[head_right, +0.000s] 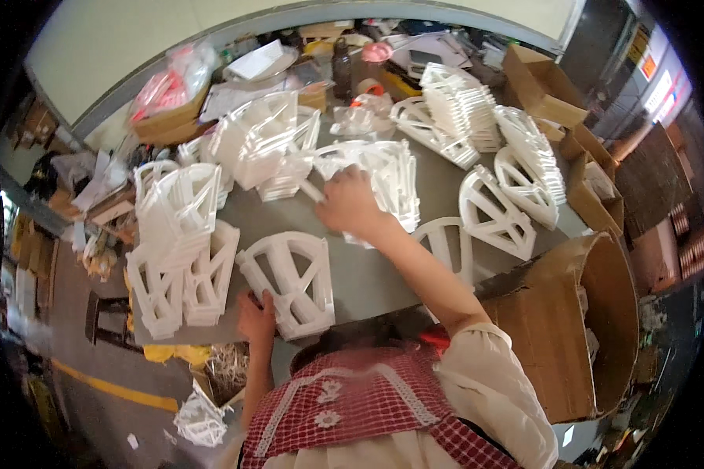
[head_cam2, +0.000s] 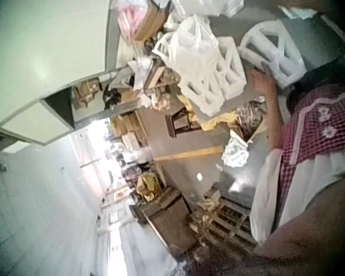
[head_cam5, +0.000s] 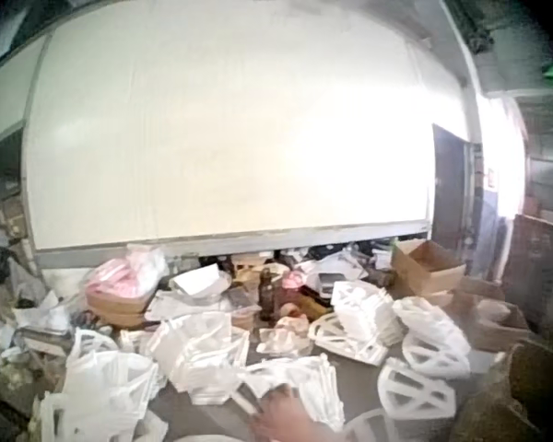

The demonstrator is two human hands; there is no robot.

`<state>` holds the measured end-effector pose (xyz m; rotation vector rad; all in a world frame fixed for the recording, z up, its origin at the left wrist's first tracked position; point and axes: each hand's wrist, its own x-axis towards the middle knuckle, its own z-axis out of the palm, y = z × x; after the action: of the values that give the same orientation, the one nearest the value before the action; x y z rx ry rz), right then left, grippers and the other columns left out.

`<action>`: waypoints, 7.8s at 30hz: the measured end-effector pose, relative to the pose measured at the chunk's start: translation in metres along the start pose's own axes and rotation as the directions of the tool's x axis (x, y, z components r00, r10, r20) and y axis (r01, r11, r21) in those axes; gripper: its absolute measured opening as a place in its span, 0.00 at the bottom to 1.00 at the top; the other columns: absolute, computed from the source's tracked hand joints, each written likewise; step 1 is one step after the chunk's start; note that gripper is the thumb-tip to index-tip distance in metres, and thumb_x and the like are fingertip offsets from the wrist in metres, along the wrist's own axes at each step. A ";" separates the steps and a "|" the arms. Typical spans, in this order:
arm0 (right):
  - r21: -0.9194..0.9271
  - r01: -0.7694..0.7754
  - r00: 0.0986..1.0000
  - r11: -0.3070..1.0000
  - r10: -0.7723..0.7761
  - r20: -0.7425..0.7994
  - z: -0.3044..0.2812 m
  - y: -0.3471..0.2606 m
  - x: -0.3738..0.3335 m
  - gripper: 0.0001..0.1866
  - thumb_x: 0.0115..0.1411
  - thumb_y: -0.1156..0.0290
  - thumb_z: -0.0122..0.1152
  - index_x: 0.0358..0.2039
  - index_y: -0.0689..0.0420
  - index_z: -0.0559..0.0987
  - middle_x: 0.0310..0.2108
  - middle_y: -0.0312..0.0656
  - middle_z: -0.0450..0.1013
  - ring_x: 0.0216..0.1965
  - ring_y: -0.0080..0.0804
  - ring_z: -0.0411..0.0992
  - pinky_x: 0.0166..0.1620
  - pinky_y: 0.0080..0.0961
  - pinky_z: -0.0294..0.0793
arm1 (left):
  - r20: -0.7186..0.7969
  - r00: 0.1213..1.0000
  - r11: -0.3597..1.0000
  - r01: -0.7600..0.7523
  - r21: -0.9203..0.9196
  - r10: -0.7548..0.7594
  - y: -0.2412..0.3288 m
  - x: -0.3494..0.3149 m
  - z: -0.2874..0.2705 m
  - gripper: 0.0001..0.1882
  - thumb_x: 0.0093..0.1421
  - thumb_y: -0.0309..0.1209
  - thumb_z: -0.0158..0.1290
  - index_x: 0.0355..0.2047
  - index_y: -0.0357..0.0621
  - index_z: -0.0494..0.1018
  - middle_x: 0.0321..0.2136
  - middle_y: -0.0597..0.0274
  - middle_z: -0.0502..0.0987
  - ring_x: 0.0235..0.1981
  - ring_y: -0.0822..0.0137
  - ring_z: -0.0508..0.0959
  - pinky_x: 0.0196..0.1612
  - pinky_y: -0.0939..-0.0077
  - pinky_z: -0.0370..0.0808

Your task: The person picks up plastic parts from the floor, carries them to a table, and stacks them into groups.

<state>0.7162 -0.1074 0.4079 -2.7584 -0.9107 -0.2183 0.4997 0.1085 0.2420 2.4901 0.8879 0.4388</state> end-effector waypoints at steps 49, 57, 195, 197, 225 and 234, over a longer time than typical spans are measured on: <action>0.454 -0.503 0.799 0.735 0.596 -0.079 0.061 0.172 -0.011 0.13 0.52 0.64 0.59 0.28 0.63 0.79 0.28 0.55 0.76 0.34 0.52 0.75 0.40 0.45 0.74 | 0.071 0.997 0.997 -0.033 0.063 0.029 0.012 0.009 -0.001 0.32 0.56 0.56 0.54 0.48 0.41 0.65 0.41 0.48 0.74 0.42 0.44 0.76 0.42 0.50 0.72; 0.089 -0.535 0.785 0.840 0.533 -0.315 0.066 0.142 -0.033 0.11 0.53 0.63 0.58 0.28 0.58 0.79 0.33 0.49 0.77 0.42 0.49 0.72 0.48 0.43 0.69 | 0.082 0.997 1.000 0.008 0.004 -0.008 0.014 0.003 -0.005 0.31 0.57 0.55 0.54 0.48 0.42 0.65 0.44 0.50 0.72 0.42 0.45 0.76 0.43 0.51 0.71; 0.354 -0.330 0.757 0.875 0.470 -0.455 -0.010 0.133 -0.029 0.09 0.59 0.67 0.57 0.29 0.60 0.78 0.25 0.53 0.74 0.29 0.56 0.72 0.31 0.44 0.71 | 0.139 0.987 0.996 0.086 0.015 -0.087 0.023 0.011 -0.008 0.39 0.53 0.61 0.54 0.49 0.39 0.64 0.45 0.46 0.72 0.45 0.42 0.75 0.45 0.48 0.70; 0.478 -0.337 0.761 0.811 0.534 -0.369 0.035 0.164 -0.022 0.11 0.57 0.65 0.57 0.28 0.60 0.80 0.26 0.55 0.74 0.32 0.58 0.73 0.35 0.45 0.72 | 0.134 0.988 0.996 0.073 0.048 -0.079 0.024 0.012 -0.009 0.38 0.53 0.60 0.54 0.49 0.39 0.65 0.45 0.46 0.72 0.44 0.42 0.75 0.45 0.49 0.71; 0.036 -0.665 0.721 0.746 0.654 -0.227 0.089 0.177 -0.044 0.12 0.51 0.71 0.53 0.36 0.61 0.75 0.35 0.51 0.76 0.38 0.47 0.76 0.45 0.39 0.76 | 0.083 0.996 0.998 0.034 0.046 -0.038 0.021 0.008 -0.006 0.36 0.55 0.58 0.55 0.49 0.38 0.65 0.44 0.45 0.74 0.45 0.44 0.75 0.47 0.50 0.70; 0.373 -0.573 0.720 0.730 0.665 -0.196 0.042 0.114 -0.120 0.10 0.55 0.72 0.52 0.37 0.62 0.73 0.32 0.55 0.75 0.35 0.52 0.75 0.39 0.45 0.74 | 0.070 0.997 0.998 0.025 0.060 -0.029 0.027 0.006 -0.004 0.35 0.56 0.59 0.54 0.47 0.37 0.68 0.42 0.47 0.76 0.41 0.45 0.77 0.43 0.53 0.72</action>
<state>0.6917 -0.2533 0.3229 -2.4718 0.1076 -0.3566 0.5158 0.0949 0.2605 2.5274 0.9179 0.3174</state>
